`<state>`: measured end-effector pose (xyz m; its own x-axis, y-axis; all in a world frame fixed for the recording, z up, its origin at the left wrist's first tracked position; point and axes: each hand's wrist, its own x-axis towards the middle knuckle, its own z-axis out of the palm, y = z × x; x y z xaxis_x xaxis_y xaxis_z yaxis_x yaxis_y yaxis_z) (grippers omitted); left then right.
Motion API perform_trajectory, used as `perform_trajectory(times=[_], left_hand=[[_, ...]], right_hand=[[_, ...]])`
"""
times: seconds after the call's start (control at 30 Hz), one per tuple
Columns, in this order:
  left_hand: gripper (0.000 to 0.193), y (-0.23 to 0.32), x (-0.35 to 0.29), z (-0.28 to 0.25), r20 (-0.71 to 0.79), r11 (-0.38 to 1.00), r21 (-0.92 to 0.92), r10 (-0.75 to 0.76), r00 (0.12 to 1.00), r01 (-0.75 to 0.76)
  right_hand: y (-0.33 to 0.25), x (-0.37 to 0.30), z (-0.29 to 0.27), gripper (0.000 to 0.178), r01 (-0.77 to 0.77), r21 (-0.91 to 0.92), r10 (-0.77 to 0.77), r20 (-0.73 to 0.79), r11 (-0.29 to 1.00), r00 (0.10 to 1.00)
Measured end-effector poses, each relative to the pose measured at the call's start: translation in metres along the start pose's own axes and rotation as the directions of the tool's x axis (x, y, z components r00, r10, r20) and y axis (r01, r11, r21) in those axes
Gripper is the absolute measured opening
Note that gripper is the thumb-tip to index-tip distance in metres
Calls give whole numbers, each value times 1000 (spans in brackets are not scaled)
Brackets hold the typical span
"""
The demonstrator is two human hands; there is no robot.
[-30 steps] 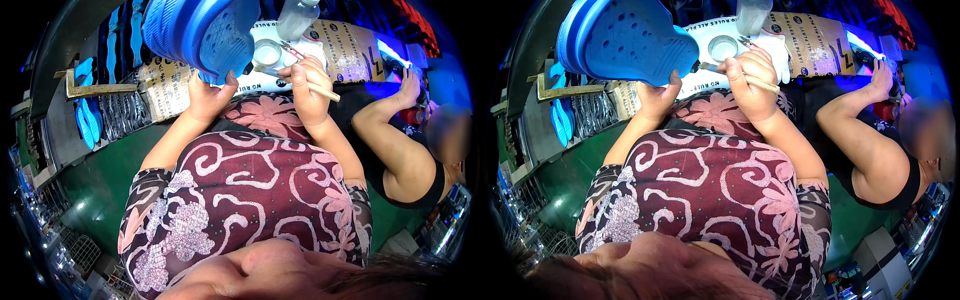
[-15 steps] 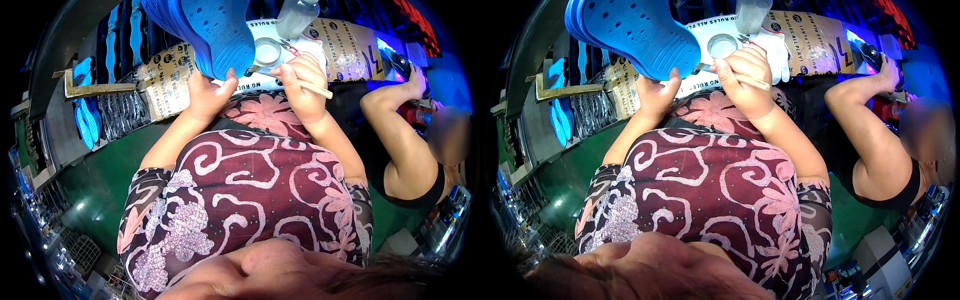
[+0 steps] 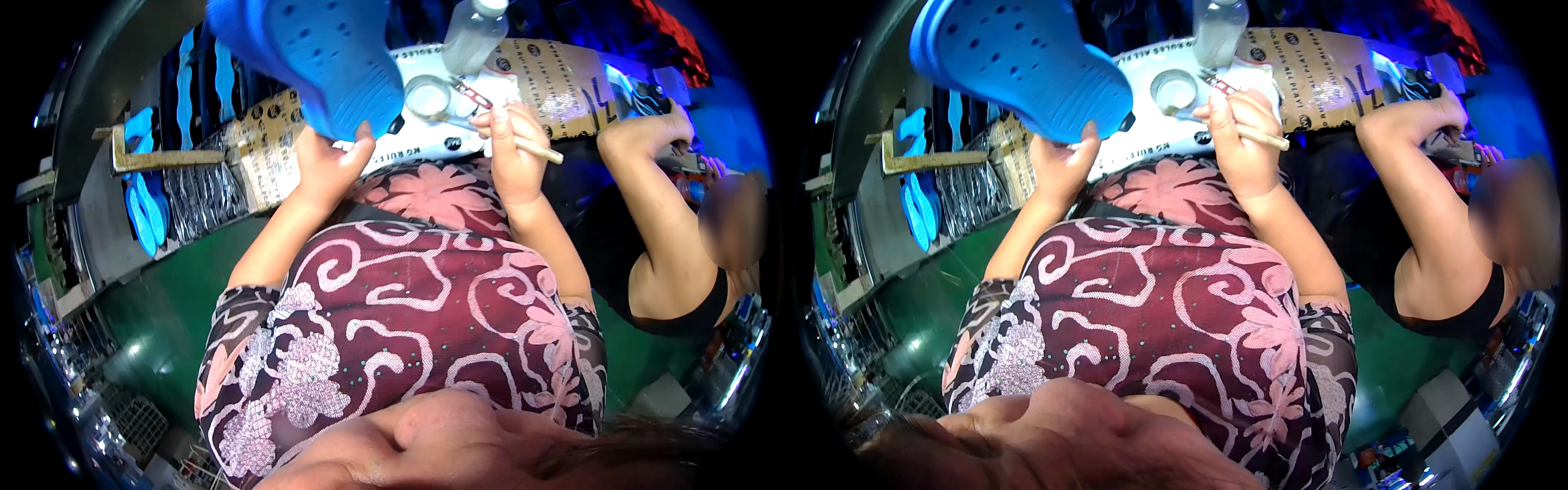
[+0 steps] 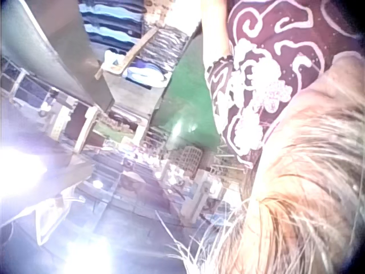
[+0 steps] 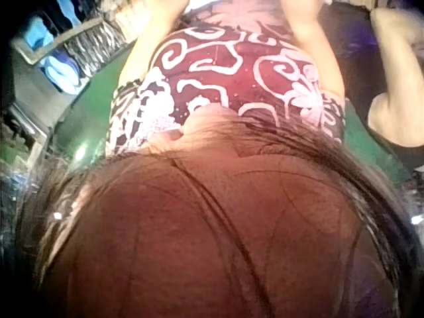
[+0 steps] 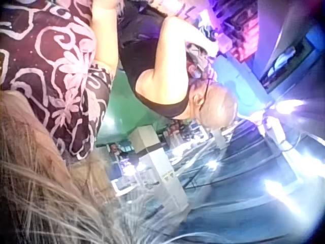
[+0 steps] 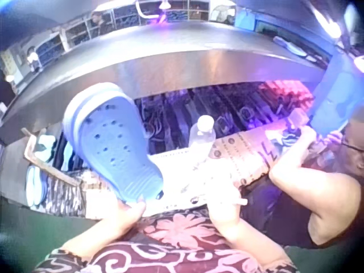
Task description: The person cleans the interior and edges of blue shoe soles using a small brush dipped in a liquid container, handling each sole one at a time and then placing it onto a moving conveyor belt.
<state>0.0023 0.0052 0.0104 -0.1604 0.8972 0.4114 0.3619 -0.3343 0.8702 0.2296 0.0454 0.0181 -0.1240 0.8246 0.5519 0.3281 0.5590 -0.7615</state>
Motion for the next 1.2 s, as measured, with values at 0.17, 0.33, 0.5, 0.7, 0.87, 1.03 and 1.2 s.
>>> perform_trajectory(times=[0.17, 0.33, 0.5, 0.7, 0.87, 1.03, 1.2], left_hand=[[50, 54, 21, -17, 13, 970, -238, -49, 999, 51], [78, 95, 45, -35, 548, 806, -406, -162, 821, 430], [72, 142, 106, 43, 839, 741, -342, -35, 543, 577], [46, 185, 270, 167, 775, 441, -583, 53, 629, 682], [52, 186, 306, 171, 175, 782, -619, 217, 960, -64], [57, 137, 284, 127, 457, 264, 518, 719, 524, -813], [54, 144, 265, 99, 401, 230, 694, 664, 631, -682]], right_hand=[[13, -15, -9, 29, -66, 58, 69, -59, 996, 996], [15, -30, -20, 29, -122, 165, 143, -120, 979, 982], [22, -50, -14, 25, -221, 258, 287, -259, 941, 922], [18, -47, -10, 28, -313, 242, 365, -209, 918, 907], [18, -53, -5, 28, -283, 200, 333, -297, 938, 895], [17, -56, -6, 27, -336, 334, 430, -266, 881, 863], [23, -53, -2, 26, -333, 332, 421, -245, 883, 873]])
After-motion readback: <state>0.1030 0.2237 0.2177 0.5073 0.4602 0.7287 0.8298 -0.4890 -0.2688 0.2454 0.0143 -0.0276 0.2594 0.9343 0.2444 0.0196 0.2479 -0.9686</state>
